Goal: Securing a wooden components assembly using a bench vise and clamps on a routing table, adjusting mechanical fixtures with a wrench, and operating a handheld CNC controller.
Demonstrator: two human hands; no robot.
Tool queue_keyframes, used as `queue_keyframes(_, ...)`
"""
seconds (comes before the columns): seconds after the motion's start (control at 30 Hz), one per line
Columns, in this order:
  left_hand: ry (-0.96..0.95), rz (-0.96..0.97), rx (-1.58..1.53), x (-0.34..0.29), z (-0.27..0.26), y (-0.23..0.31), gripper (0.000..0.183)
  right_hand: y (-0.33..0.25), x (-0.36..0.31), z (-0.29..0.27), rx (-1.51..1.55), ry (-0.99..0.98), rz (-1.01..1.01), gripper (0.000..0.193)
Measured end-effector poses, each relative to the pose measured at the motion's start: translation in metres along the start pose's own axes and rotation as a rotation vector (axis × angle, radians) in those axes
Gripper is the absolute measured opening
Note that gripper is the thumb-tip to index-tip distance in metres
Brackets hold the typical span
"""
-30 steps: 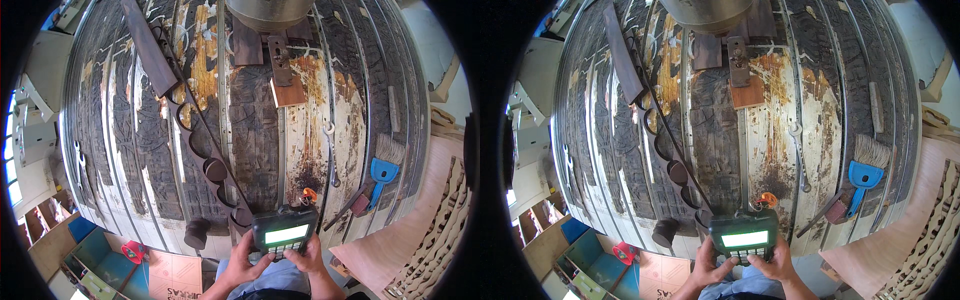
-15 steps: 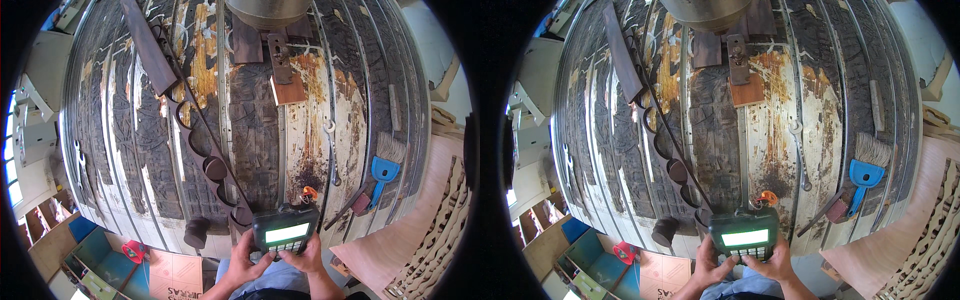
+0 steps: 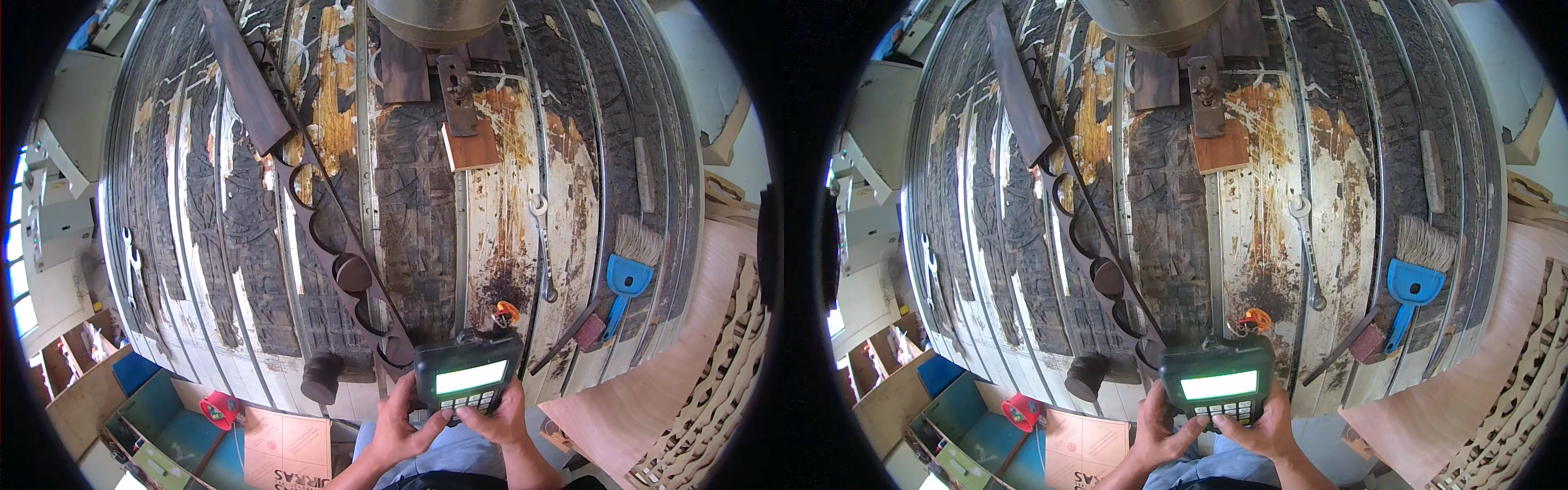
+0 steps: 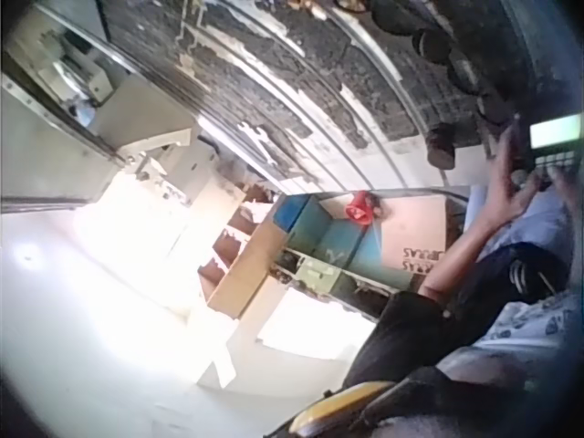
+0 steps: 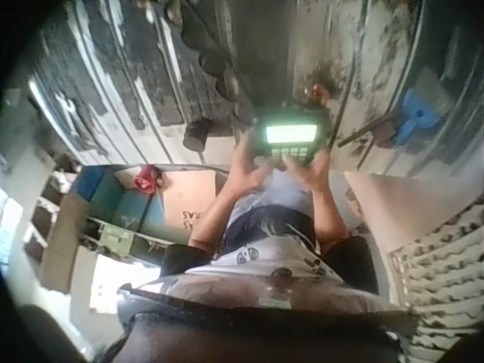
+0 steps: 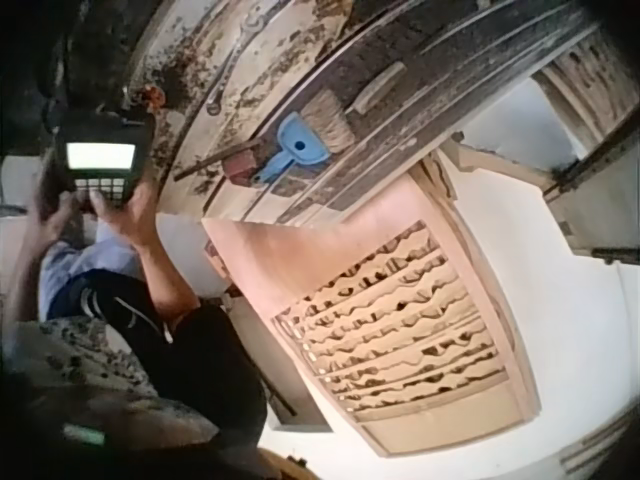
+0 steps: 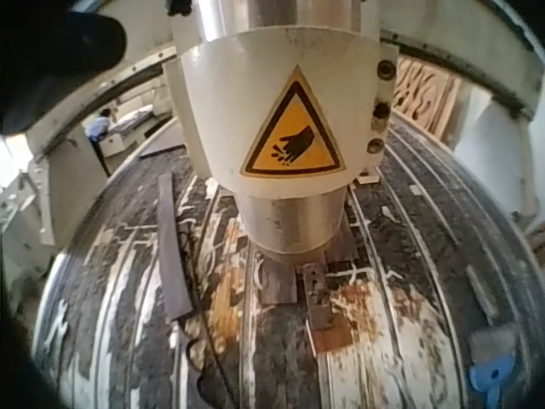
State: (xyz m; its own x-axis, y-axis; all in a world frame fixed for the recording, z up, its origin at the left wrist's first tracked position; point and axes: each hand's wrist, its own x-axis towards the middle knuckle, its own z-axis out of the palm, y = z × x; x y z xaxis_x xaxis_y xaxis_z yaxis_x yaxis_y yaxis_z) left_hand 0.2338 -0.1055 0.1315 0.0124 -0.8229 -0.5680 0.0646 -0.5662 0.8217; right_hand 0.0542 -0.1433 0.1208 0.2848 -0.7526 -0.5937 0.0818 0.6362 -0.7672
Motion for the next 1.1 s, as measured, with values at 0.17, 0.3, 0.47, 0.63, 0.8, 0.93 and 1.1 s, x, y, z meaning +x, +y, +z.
queue_keyframes(0.17,0.003,0.021,-0.021,0.001,0.000,-0.002,0.064,-0.003,0.001,0.004,0.026,0.026,-0.014,0.059)
queue_keyframes(0.3,-0.006,0.019,-0.024,0.001,0.000,-0.001,0.064,0.000,0.001,0.002,-0.018,0.010,-0.027,0.058)
queue_keyframes(0.47,-0.005,0.023,-0.028,0.002,0.000,-0.002,0.064,-0.001,0.001,0.002,-0.003,0.012,-0.019,0.058)
queue_keyframes(0.63,-0.001,0.020,-0.006,0.002,0.000,0.000,0.064,-0.002,0.002,0.002,-0.020,0.013,-0.018,0.058)
queue_keyframes(0.8,0.004,0.015,-0.013,0.002,0.000,-0.001,0.065,-0.002,0.002,0.002,-0.020,0.011,0.006,0.059)
queue_keyframes(0.93,0.006,0.012,-0.002,0.002,0.000,0.003,0.065,0.003,0.000,0.002,0.008,0.031,0.001,0.059)
queue_keyframes(1.1,-0.011,-0.060,-0.062,0.001,0.000,0.005,0.059,0.003,0.000,0.002,0.020,0.023,0.017,0.058)
